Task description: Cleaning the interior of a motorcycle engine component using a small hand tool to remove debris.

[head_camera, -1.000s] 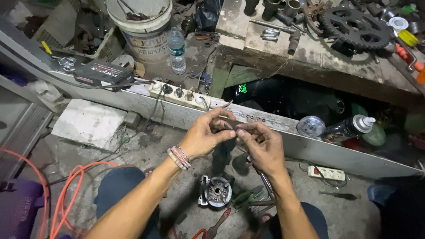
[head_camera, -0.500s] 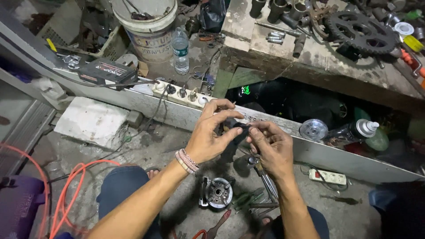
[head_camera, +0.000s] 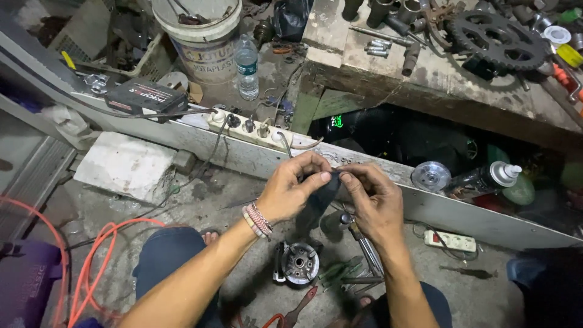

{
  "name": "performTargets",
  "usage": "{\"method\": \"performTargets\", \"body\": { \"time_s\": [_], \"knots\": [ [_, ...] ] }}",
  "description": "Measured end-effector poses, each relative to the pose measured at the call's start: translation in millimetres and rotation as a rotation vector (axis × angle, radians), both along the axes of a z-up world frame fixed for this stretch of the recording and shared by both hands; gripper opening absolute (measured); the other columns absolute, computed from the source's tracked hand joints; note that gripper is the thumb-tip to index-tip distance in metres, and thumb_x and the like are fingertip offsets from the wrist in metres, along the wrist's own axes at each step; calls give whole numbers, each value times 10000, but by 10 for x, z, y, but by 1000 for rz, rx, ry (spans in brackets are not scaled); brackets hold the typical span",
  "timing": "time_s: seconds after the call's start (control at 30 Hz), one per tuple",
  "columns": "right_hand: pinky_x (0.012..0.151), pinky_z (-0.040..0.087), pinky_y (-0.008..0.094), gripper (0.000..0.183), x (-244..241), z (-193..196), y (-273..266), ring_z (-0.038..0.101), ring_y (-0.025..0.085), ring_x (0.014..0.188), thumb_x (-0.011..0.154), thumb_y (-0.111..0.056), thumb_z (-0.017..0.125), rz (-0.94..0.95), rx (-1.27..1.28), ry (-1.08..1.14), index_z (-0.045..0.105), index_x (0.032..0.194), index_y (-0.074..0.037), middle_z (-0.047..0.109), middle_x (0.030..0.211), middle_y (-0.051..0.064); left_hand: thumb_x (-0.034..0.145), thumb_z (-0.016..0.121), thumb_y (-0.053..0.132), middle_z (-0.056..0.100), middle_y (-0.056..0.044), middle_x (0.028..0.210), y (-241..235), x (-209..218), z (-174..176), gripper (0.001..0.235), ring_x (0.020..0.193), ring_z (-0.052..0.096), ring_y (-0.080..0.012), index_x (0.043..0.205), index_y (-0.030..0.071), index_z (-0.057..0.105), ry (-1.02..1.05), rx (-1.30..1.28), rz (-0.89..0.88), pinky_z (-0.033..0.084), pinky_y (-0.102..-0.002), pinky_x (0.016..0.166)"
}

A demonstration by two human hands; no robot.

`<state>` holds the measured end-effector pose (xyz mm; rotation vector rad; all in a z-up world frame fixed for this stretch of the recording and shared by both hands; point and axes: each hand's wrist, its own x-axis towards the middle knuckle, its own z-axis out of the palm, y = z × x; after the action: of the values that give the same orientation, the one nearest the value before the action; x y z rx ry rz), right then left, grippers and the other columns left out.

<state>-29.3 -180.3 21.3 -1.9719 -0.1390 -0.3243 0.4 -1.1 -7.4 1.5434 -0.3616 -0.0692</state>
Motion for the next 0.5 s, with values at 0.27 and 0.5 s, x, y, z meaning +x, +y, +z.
{"method": "performTargets", "body": {
  "time_s": [0.27, 0.5],
  "knots": [
    [803, 544, 419, 149, 4, 10, -62, 712, 279, 797, 962, -175, 694, 138, -55, 58, 802, 1011, -84, 749, 855, 138, 956, 654, 156, 686, -54, 751, 80, -6, 141, 109, 768, 611, -146, 1018, 72, 686, 2, 102, -45, 511, -332, 792],
    [767, 531, 409, 157, 21, 150, -77, 615, 210, 724, 970, -163, 664, 273, -38, 105, 783, 923, -71, 697, 751, 125, 931, 701, 141, 718, -42, 740, 85, 12, 168, 85, 751, 619, -115, 988, 78, 709, 1, 80, -72, 518, -303, 768]
  ]
}}
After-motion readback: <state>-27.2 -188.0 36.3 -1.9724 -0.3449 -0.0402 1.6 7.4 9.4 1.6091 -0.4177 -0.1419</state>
